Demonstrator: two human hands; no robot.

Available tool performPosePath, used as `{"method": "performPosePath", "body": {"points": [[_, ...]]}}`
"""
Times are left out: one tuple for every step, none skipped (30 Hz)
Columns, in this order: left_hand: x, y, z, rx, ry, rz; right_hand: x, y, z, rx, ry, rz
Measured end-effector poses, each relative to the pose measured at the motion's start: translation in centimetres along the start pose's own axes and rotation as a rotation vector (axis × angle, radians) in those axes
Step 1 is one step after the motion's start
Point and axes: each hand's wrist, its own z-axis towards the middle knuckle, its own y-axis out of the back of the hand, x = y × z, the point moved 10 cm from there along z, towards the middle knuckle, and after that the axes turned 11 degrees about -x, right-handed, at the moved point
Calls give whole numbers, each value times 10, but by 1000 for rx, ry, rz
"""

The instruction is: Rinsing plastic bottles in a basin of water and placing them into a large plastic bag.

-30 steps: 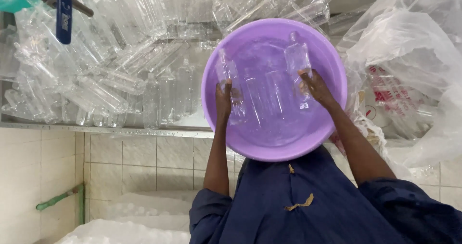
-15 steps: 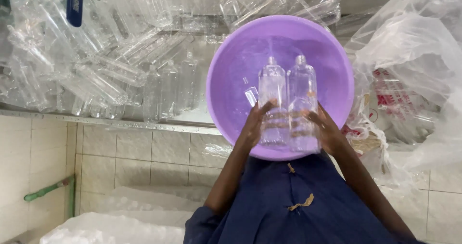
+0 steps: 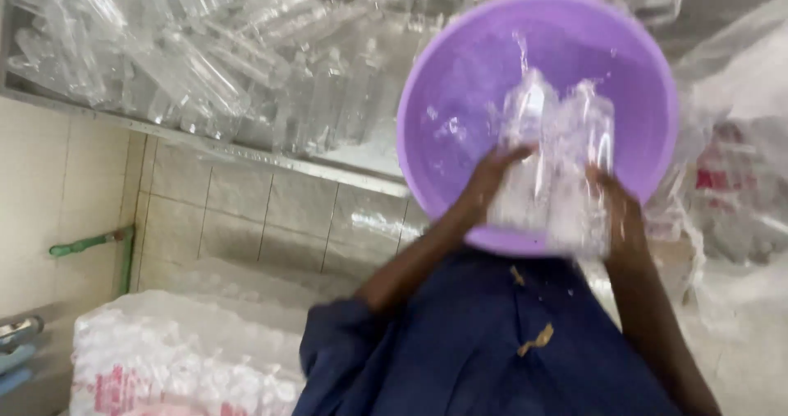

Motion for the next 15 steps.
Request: {"method": "performPosePath", "body": {"points": [[0, 5, -30, 6, 46, 7, -5, 7, -21, -4, -46, -9], [-6, 7, -47, -8, 152, -6, -9, 11, -25, 34, 45, -106], [-16, 9, -66, -22, 258, -18, -12, 14, -28, 76, 135, -202], [-38, 13, -80, -17, 182, -17, 53, -34, 27, 56, 209, -197], [-50, 9, -96, 48, 206, -165, 55, -35, 58, -270, -566, 30], [-38, 2, -133, 114, 287, -311, 99, -45, -6, -548, -1398, 285], [-54, -7, -89, 121, 268, -308, 14, -35, 12, -548, -1378, 293], [-47, -3, -72, 61, 217, -157, -12, -24, 40, -234, -738, 341], [-39, -2, -55, 10, 163, -3, -3, -9, 16, 87, -99, 355], [19, 5, -71, 21, 168, 2, 54, -25, 19, 78, -102, 346], [55, 3, -96, 148, 83, -258, 51, -17, -3, -241, -759, 180], [56, 5, -91, 287, -92, -528, 65, -9, -33, -533, -1322, 18], [-2, -9, -67, 307, -177, -533, 13, -8, -16, -516, -1240, 41], [-16, -8, -66, 154, -100, -343, -27, 0, -41, -599, -1295, 16], [-28, -4, -66, 0, -23, -155, -70, 8, -65, -682, -1349, -10]]}}
